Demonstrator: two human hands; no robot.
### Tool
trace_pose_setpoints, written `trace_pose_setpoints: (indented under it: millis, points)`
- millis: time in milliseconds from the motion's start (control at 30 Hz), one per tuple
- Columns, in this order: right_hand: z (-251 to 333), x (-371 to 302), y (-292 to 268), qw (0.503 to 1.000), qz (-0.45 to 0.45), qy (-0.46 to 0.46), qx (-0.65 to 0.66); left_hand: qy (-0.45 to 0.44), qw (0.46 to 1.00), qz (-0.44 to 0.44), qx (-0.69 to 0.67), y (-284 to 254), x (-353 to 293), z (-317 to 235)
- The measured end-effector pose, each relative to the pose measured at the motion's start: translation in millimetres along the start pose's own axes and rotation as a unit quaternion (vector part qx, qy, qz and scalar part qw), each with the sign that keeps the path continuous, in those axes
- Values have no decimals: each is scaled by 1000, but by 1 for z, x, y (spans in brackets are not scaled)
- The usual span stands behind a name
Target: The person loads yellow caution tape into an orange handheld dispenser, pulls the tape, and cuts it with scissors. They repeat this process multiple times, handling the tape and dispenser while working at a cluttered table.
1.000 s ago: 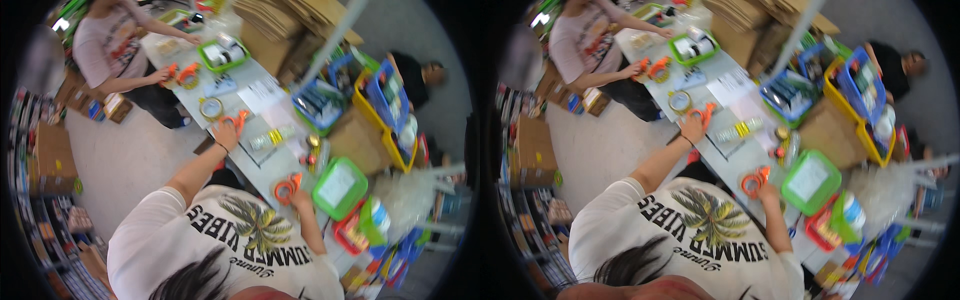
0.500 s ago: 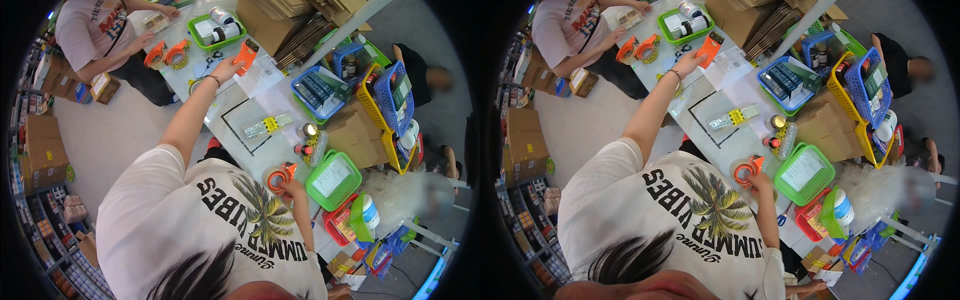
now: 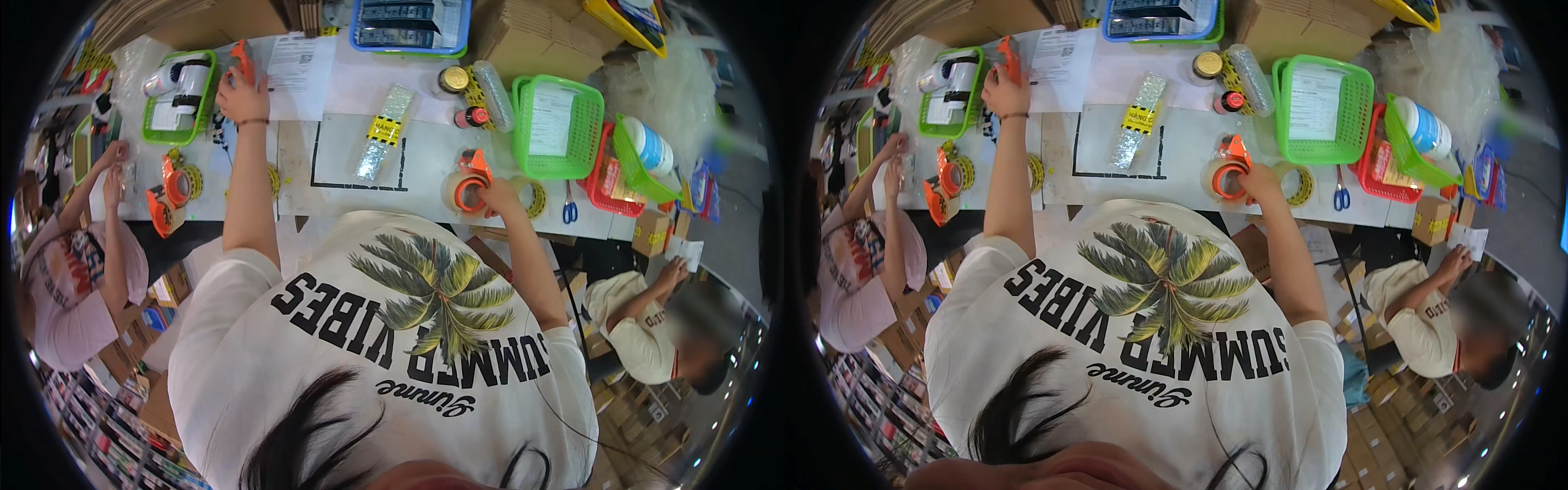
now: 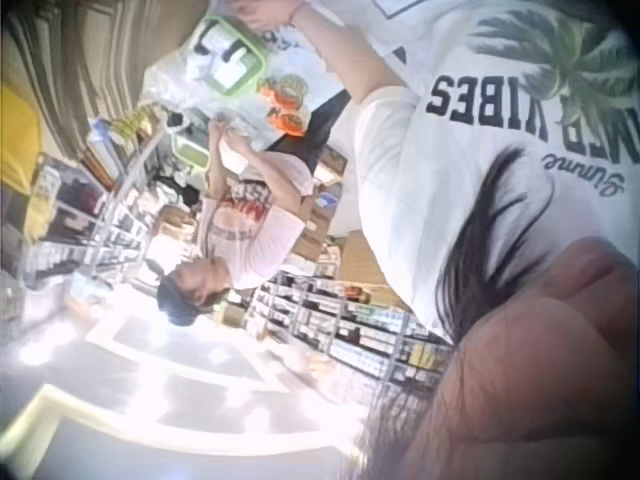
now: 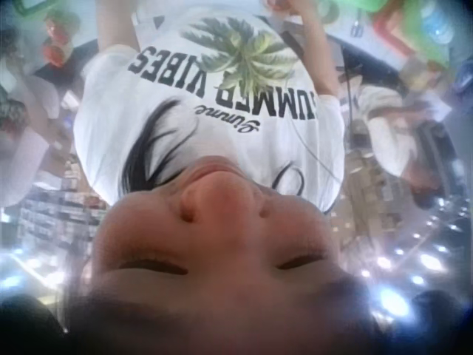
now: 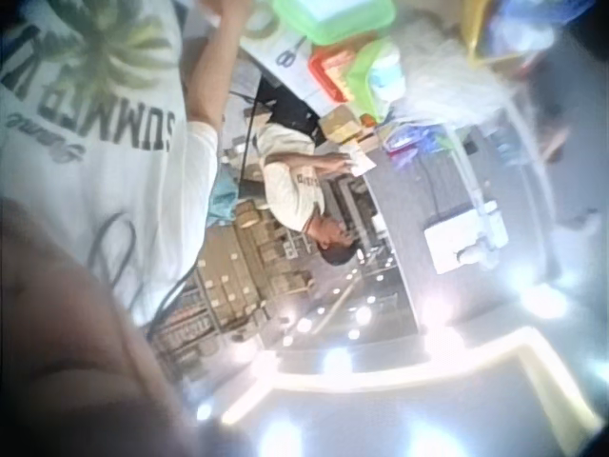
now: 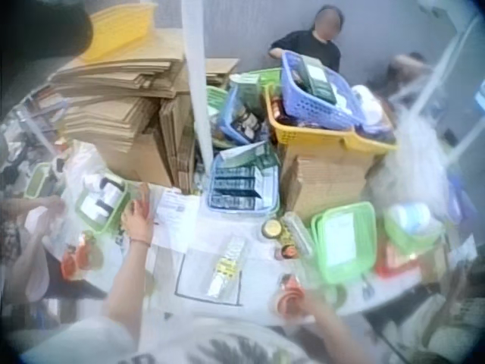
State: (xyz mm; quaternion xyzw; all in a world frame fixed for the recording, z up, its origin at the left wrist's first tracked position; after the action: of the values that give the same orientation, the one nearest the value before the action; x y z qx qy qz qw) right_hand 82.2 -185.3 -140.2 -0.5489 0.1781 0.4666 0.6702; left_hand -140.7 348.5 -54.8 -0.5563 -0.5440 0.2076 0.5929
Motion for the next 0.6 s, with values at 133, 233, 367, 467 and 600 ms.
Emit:
trace_pose_setpoints:
  millis: [133,233,367,467,600]
  points:
    - [-2,1,-2,1000,7,16,19,134,965,57,-219,-48,-73,-89]
    - [-6,2,-3,998,25,36,45,184,948,192,-174,-77,-157,-177]
    - [3,1,-9,996,45,42,62,248,932,257,-62,-40,-218,-204]
    - [-3,5,-8,997,38,13,64,287,928,229,-64,-31,-218,-203]
    - [2,3,-8,994,45,-19,96,249,918,257,-173,-45,-203,-180]
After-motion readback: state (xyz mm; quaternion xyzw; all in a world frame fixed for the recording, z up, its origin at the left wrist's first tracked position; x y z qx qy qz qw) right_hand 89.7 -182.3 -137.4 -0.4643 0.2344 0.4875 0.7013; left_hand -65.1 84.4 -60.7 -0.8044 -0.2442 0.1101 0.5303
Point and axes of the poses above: each hand's wrist, its own x-axis towards the middle knuckle, its own y-axis out of the palm, z = x × y, the point moved 9 cm from there along x, towards the middle knuckle, and after that the axes turned 6 degrees about -y, right-handed, at the moved point
